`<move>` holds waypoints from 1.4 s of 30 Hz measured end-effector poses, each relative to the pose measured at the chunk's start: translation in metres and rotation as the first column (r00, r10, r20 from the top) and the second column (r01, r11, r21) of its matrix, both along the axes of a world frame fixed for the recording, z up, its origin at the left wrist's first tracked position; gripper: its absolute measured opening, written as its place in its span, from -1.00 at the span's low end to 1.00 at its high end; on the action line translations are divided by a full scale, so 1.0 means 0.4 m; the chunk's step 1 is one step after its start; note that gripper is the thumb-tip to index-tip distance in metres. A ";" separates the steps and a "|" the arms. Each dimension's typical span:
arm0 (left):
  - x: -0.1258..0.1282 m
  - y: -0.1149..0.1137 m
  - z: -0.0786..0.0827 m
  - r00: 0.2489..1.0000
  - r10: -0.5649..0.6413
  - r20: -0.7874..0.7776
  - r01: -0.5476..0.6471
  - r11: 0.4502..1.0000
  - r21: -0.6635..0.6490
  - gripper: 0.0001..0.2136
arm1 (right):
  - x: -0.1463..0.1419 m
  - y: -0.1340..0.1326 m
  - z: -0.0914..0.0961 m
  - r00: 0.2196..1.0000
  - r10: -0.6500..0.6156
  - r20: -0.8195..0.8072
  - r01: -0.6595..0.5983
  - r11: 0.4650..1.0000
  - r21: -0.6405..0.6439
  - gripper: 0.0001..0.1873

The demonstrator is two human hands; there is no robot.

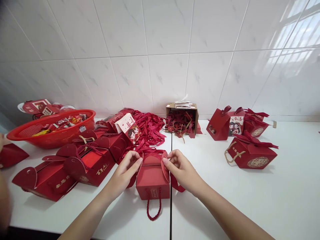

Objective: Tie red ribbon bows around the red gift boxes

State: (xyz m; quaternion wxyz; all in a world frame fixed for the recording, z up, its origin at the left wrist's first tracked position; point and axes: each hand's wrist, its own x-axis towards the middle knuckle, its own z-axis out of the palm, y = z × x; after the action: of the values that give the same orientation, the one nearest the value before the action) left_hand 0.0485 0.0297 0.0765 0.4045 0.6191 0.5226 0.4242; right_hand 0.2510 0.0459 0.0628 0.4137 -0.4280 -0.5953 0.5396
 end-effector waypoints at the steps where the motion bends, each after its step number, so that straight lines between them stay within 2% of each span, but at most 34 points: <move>1: 0.002 0.000 -0.002 1.000 -0.011 0.002 0.011 1.000 -0.013 -0.77 | -0.001 0.001 -0.001 1.000 0.011 0.017 -0.012 1.000 0.026 -0.57; 4: 0.013 0.000 -0.018 0.994 0.008 -0.109 -0.003 0.999 0.045 -0.78 | -0.010 0.001 -0.006 0.987 0.002 0.161 -0.022 0.992 0.123 -0.67; 6: 0.021 0.003 -0.030 0.978 0.052 -0.201 -0.033 0.995 0.095 -0.77 | -0.018 -0.001 -0.007 0.965 -0.051 0.257 -0.001 0.980 0.198 -0.75; 9: 0.017 0.011 -0.035 0.976 0.068 -0.205 -0.057 0.997 0.057 -0.74 | -0.014 0.001 0.000 0.949 -0.118 0.292 0.048 0.970 0.238 -0.75; 12: -0.011 0.020 -0.019 0.987 -0.034 -0.158 0.025 0.998 -0.059 -0.71 | 0.018 0.016 0.010 0.975 -0.030 0.220 0.006 0.994 0.107 -0.65; 15: -0.052 0.028 -0.006 0.986 -0.112 -0.126 0.089 0.981 -0.174 -0.58 | 0.060 0.035 0.009 0.989 0.141 0.041 -0.139 0.989 -0.053 -0.62; 18: -0.086 0.036 -0.016 0.993 -0.107 0.053 0.118 0.957 -0.264 -0.51 | 0.082 0.045 -0.002 0.975 0.203 -0.088 -0.214 0.965 -0.149 -0.63; 20: -0.102 0.041 -0.034 0.966 -0.109 0.233 0.187 0.919 -0.348 -0.51 | 0.085 0.046 -0.009 0.973 0.213 -0.088 -0.225 0.959 -0.172 -0.64; 22: -0.117 0.044 -0.055 0.935 -0.076 0.346 0.223 0.886 -0.407 -0.51 | 0.086 0.046 -0.015 0.975 0.218 -0.047 -0.222 0.961 -0.166 -0.64; 23: -0.123 0.045 -0.065 0.932 -0.059 0.359 0.218 0.880 -0.422 -0.52 | 0.087 0.047 -0.017 0.977 0.215 -0.014 -0.214 0.963 -0.162 -0.64; 25: -0.135 0.046 -0.078 0.957 -0.057 0.286 0.181 0.886 -0.428 -0.54 | 0.092 0.051 -0.019 0.977 0.206 0.047 -0.196 0.968 -0.159 -0.63; 27: -0.142 0.045 -0.086 0.988 -0.093 0.125 0.135 0.911 -0.390 -0.55 | 0.101 0.055 -0.020 0.975 0.200 0.101 -0.184 0.972 -0.145 -0.62; 30: -0.140 0.046 -0.092 0.988 -0.113 -0.105 0.082 0.961 -0.264 -0.55 | 0.113 0.060 -0.025 0.969 0.191 0.154 -0.174 0.978 -0.116 -0.61; 33: -0.131 0.046 -0.101 0.973 -0.063 -0.224 0.032 0.989 -0.142 -0.61 | 0.120 0.061 -0.037 0.960 0.162 0.230 -0.152 0.986 -0.061 -0.66; 35: -0.127 0.037 -0.104 0.958 0.052 -0.283 -0.052 0.999 0.009 -0.71 | 0.125 0.059 -0.042 0.939 0.039 0.343 -0.066 0.996 0.066 -0.71; 36: -0.127 0.028 -0.103 0.936 0.147 -0.318 -0.116 0.986 0.116 -0.75 | 0.128 0.055 -0.041 0.914 -0.056 0.401 -0.007 0.988 0.154 -0.74; 38: -0.126 0.000 -0.094 0.863 0.338 -0.376 -0.225 0.922 0.314 -0.78 | 0.135 0.041 -0.027 0.852 -0.227 0.473 0.082 0.948 0.306 -0.77; 39: -0.124 -0.019 -0.086 0.833 0.381 -0.401 -0.240 0.902 0.358 -0.78 | 0.137 0.031 -0.015 0.832 -0.255 0.493 0.090 0.938 0.334 -0.76; 40: -0.120 -0.038 -0.076 0.823 0.364 -0.435 -0.219 0.911 0.349 -0.77 | 0.138 0.019 -0.001 0.827 -0.232 0.512 0.065 0.944 0.323 -0.75; 42: -0.106 -0.076 -0.056 0.833 0.187 -0.521 -0.092 0.975 0.203 -0.72 | 0.136 -0.007 0.024 0.833 -0.063 0.549 -0.069 0.974 0.216 -0.71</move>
State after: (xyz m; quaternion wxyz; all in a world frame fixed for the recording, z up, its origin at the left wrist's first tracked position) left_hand 0.0062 -0.0006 0.0541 0.1558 0.7053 0.6206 0.3053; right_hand 0.3053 0.0431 0.0725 0.2694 -0.5146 -0.7475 0.3223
